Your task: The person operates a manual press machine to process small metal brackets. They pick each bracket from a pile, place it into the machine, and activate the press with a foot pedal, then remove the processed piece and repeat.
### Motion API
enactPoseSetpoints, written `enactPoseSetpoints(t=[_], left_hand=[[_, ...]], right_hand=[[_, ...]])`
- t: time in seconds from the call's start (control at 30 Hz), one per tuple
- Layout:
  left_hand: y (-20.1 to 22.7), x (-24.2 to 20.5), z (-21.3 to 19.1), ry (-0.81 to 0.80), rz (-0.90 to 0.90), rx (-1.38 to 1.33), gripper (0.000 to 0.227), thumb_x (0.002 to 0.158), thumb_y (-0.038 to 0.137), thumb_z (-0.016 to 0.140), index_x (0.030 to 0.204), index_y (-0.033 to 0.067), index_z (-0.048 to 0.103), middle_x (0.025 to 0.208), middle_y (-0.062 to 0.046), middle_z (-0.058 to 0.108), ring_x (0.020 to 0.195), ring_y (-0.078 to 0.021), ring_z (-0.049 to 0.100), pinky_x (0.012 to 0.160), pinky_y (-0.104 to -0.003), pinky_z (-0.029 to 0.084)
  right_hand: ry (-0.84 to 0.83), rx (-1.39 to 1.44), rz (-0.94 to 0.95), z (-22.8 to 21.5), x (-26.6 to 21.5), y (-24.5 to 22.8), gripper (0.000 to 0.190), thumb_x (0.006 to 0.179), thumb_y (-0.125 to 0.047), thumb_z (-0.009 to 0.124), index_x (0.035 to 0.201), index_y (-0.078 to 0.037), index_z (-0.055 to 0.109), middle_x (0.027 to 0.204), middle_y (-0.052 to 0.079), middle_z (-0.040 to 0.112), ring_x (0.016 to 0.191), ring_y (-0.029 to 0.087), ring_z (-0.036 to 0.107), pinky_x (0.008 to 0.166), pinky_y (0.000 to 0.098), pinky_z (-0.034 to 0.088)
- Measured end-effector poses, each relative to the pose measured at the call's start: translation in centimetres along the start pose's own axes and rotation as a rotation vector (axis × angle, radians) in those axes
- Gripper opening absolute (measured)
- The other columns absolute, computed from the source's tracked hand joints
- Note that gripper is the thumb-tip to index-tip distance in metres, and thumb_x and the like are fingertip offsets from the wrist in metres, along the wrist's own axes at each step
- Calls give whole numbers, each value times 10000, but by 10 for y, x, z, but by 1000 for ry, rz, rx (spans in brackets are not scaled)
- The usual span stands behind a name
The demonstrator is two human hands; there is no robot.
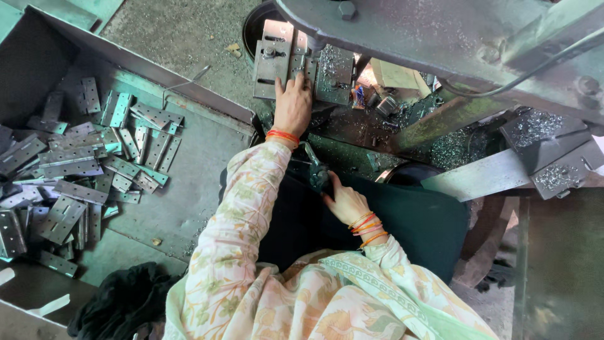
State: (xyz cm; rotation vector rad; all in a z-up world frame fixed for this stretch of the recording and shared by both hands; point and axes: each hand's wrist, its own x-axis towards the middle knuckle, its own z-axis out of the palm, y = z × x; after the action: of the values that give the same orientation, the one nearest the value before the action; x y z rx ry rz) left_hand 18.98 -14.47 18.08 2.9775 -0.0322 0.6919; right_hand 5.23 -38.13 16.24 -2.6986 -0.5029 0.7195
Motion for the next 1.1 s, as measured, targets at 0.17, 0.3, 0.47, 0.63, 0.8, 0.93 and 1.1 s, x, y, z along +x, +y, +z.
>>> enactPoseSetpoints(t=[0.17,0.3,0.47,0.63,0.8,0.93,1.1], left_hand=[[-2,3,-7,-72,-18,-58,371,911,100,561,1262,49,670,1312,-135,579,1167,-292,574,1151,-650,322],[-5,5,-10,20,-30,-138,351,898,105,578,1230,71,683,1360,-148,573,1232,-297,536,1152,-636,316],[5,-9,-16,31,-141,-50,301,931,190,591,1167,51,717,1312,-108,589,1292,-372,460,1107,-668,303],[-4,-3,-19,-20,-198,-4,259,941,209,596,1093,65,748,1233,-59,623,1301,-367,453,1102,-700,297],[-6,16,0,41,-189,-48,234,927,202,612,1060,70,753,1211,-52,641,1276,-370,466,1070,-716,314],[-9,23,10,70,-190,-99,242,924,200,617,1067,59,752,1224,-68,637,1285,-374,466,1068,-712,319],[-13,14,1,149,-159,-54,291,902,183,608,1124,60,751,1294,-67,631,1312,-392,452,1065,-731,296]], right_hand=[[-99,-107,19,51,17,30,839,953,-496,571,1602,-192,135,989,248,735,916,481,710,805,600,556],[-47,-2,82,105,40,45,841,949,-477,587,1603,-203,135,982,261,729,908,487,707,806,600,551],[-66,11,84,120,32,53,815,950,-466,596,1597,-212,170,971,265,729,903,487,706,802,601,552],[-5,-33,36,62,17,29,790,951,-455,604,1591,-220,205,959,270,729,899,488,706,799,601,552],[37,-53,-14,32,9,23,728,950,-431,596,1563,-189,288,937,266,735,875,490,710,782,606,553],[-59,-52,41,73,19,29,741,951,-437,597,1570,-194,269,944,270,734,882,492,708,786,604,553],[-71,-12,53,115,36,33,758,953,-444,599,1579,-201,246,952,275,733,890,495,706,792,601,553]])
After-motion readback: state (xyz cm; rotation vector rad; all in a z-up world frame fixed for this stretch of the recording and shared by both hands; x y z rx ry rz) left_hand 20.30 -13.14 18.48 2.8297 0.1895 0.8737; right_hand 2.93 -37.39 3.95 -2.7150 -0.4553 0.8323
